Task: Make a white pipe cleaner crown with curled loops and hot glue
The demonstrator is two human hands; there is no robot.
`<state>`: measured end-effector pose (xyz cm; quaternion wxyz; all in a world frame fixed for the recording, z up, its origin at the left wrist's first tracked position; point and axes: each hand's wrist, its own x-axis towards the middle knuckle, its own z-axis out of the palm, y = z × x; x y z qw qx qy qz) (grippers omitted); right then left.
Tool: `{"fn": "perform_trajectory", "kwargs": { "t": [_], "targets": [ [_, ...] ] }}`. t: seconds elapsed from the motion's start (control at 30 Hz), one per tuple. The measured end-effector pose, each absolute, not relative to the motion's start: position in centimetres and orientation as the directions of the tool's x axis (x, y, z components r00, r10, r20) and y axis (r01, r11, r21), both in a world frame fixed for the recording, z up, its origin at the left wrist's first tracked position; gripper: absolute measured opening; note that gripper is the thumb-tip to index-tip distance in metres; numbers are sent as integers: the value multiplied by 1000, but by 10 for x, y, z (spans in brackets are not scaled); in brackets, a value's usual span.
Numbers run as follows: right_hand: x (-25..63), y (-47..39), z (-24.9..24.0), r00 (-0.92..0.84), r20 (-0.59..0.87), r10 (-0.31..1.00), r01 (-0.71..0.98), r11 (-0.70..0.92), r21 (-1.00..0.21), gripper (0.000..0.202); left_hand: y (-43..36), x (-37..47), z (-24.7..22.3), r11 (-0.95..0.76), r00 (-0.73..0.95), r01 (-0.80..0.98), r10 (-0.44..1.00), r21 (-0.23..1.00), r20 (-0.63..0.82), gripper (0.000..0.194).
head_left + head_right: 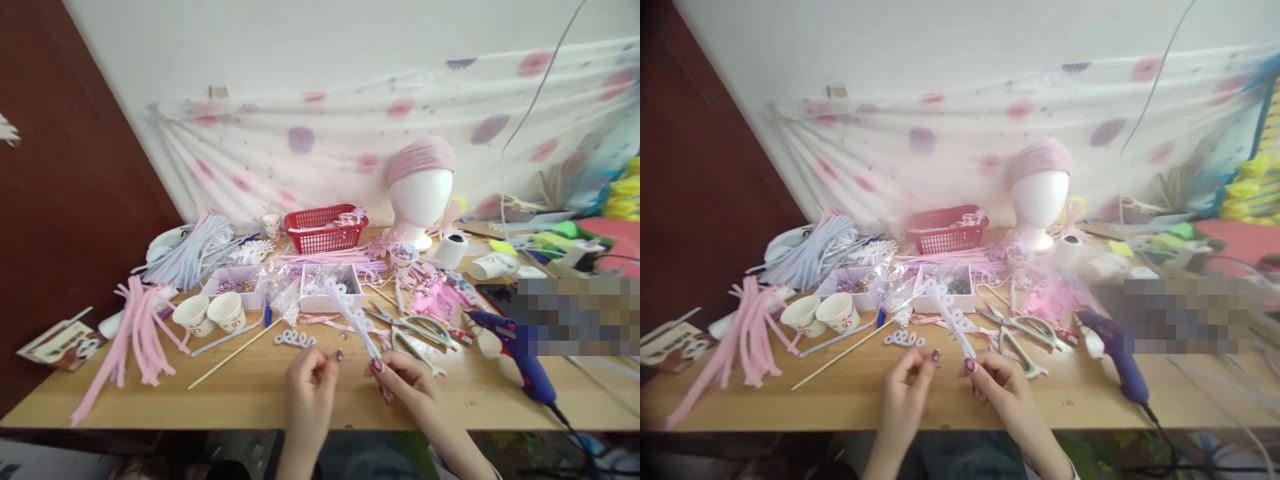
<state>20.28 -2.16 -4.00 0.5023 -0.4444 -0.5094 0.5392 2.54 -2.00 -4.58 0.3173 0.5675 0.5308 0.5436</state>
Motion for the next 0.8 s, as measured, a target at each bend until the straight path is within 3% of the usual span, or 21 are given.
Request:
{"fn": "perform_trajectory", "kwargs": {
  "t": [0.07,0.13,0.2,0.27,0.47,0.63,0.8],
  "targets": [
    [193,-23,-42,-187,11,982,-203,-28,-979,49,-26,43,-51,-198,-95,191,971,961,219,39],
    [187,-25,-47,-303,-45,952,-357,-158,-921,47,-30,58,-57,21,74,-171,997,985,-8,56],
    [185,-27,-54,-409,-80,909,-470,-285,-836,47,-31,71,-63,203,211,-374,969,905,-130,79],
    [186,-28,-58,-435,-77,897,-522,-321,-790,46,-31,79,-67,288,253,-474,950,832,-185,74],
    [184,-34,-54,-373,14,928,-503,-189,-843,43,-35,79,-56,267,219,-508,959,819,-178,59],
    [188,-38,-40,-369,3,929,-463,-181,-867,42,-36,73,-36,232,165,-420,970,877,-178,57],
    [196,-37,-36,-415,3,910,-371,-166,-914,40,-35,66,-31,181,58,-352,984,918,-171,40]
  ]
}}
